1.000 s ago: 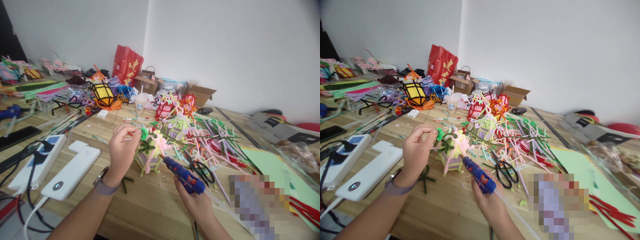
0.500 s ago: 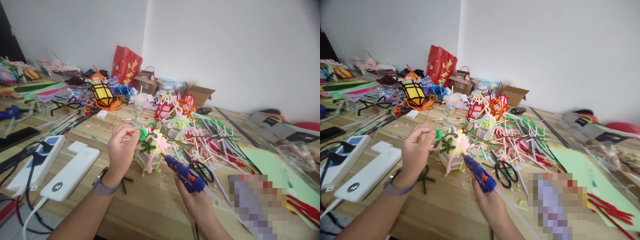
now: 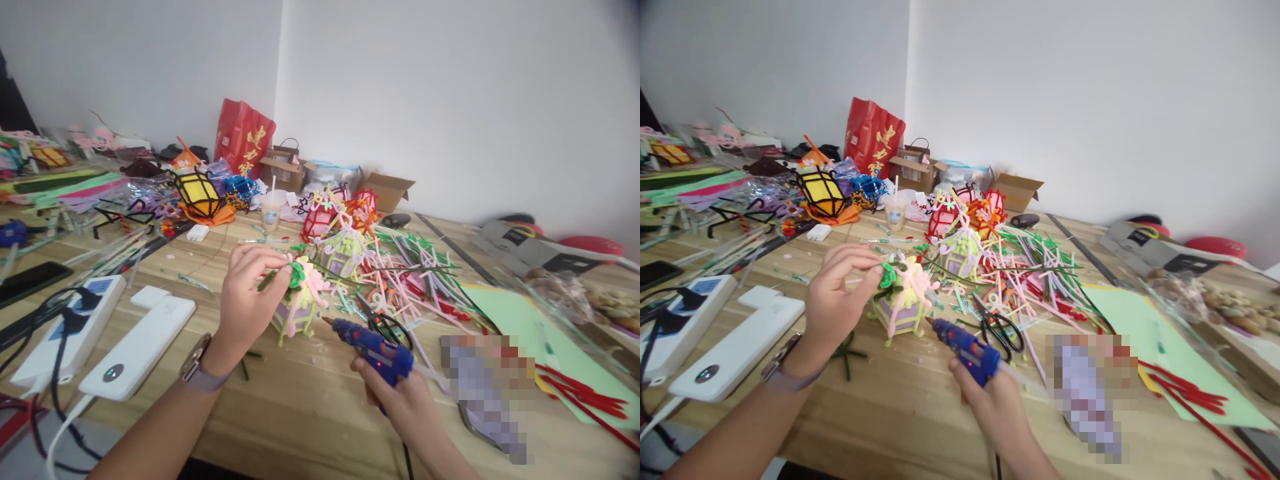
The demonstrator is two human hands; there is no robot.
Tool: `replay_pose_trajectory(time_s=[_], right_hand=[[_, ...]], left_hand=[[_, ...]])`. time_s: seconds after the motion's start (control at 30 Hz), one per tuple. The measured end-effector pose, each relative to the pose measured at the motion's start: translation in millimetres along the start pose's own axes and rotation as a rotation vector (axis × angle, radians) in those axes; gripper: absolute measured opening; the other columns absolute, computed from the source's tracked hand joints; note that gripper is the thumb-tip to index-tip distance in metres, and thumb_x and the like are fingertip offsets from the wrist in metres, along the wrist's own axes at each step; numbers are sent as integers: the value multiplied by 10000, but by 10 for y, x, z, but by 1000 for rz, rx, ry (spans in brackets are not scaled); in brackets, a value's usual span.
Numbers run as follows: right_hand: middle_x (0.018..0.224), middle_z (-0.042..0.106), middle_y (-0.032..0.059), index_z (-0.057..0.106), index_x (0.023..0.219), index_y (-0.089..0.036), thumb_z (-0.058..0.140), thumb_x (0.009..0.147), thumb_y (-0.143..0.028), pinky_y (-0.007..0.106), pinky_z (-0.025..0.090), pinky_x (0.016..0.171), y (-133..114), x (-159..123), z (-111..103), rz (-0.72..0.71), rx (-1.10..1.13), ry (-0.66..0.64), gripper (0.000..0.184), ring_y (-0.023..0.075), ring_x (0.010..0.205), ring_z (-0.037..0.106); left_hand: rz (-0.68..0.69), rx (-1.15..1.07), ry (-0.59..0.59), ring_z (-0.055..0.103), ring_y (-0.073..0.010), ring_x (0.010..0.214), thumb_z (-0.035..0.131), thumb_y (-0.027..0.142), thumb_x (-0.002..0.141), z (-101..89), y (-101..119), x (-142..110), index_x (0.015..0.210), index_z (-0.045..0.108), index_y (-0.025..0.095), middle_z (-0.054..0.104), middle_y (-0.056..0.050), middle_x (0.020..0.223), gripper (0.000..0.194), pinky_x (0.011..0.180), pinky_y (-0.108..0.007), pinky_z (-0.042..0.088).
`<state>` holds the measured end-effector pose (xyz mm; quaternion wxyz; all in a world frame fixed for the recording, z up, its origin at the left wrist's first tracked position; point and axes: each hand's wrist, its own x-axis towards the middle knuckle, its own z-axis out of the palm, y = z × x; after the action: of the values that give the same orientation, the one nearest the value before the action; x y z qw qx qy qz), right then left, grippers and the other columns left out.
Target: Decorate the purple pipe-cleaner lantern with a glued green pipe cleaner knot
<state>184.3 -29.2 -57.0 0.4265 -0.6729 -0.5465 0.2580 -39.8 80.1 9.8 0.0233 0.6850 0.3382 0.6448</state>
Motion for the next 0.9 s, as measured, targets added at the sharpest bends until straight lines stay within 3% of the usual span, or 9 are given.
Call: replay_pose_trajectory(time_s=[0.1, 0.17, 0.23, 0.3, 0.47, 0.7, 0.9], right_hand=[[490, 578, -12, 689, 860, -156, 642, 796, -541, 237, 433, 498, 37, -75, -209, 236, 484, -199, 393, 124, 471, 524], [729, 678, 11, 671, 966, -201, 766, 708, -413, 275, 500, 608, 60, -134, -335, 364, 765, -260, 347, 142, 648, 603], [985, 692, 14, 654, 987, -254, 840, 600, -253, 314, 528, 664, 93, -200, -420, 479, 900, -305, 429, 157, 784, 626], [1078, 674, 13, 651, 965, -266, 842, 574, -180, 288, 518, 628, 132, -265, -457, 527, 940, -325, 443, 151, 796, 618], [1078, 673, 47, 673, 1030, -246, 772, 599, -134, 195, 409, 520, 197, -349, -431, 438, 943, -278, 456, 124, 740, 574], [706, 582, -6, 697, 967, -194, 735, 616, -214, 183, 331, 482, 216, -327, -411, 456, 878, -294, 354, 99, 577, 456], [600, 487, -35, 701, 960, -161, 713, 652, -254, 177, 293, 480, 247, -299, -365, 430, 874, -395, 322, 90, 545, 402]], left_hand=[[-26, -8, 8, 626, -201, 904, 596, 198, 843, -32, 16, -6, 736, 637, 240, 697, -12, 806, 122, 932, -408, 479], [-31, -14, 2, 625, -202, 896, 597, 200, 842, -50, 45, -10, 741, 635, 242, 692, -12, 815, 116, 919, -412, 484], [-25, -16, -2, 625, -208, 895, 599, 201, 840, -59, 85, -13, 744, 633, 251, 691, -13, 816, 113, 905, -421, 484], [-21, -15, -3, 622, -214, 901, 600, 200, 842, -57, 126, -15, 748, 630, 264, 689, -12, 813, 118, 894, -424, 483], [16, -7, -27, 618, -215, 902, 600, 203, 844, -22, 206, -11, 753, 632, 262, 696, -16, 826, 114, 870, -409, 479], [-27, 61, -70, 617, -225, 879, 609, 247, 819, -36, 222, 12, 741, 682, 246, 717, -25, 796, 107, 833, -399, 476], [-48, 96, -98, 613, -224, 910, 612, 271, 821, -33, 185, -15, 780, 713, 242, 731, -22, 825, 113, 850, -388, 470]])
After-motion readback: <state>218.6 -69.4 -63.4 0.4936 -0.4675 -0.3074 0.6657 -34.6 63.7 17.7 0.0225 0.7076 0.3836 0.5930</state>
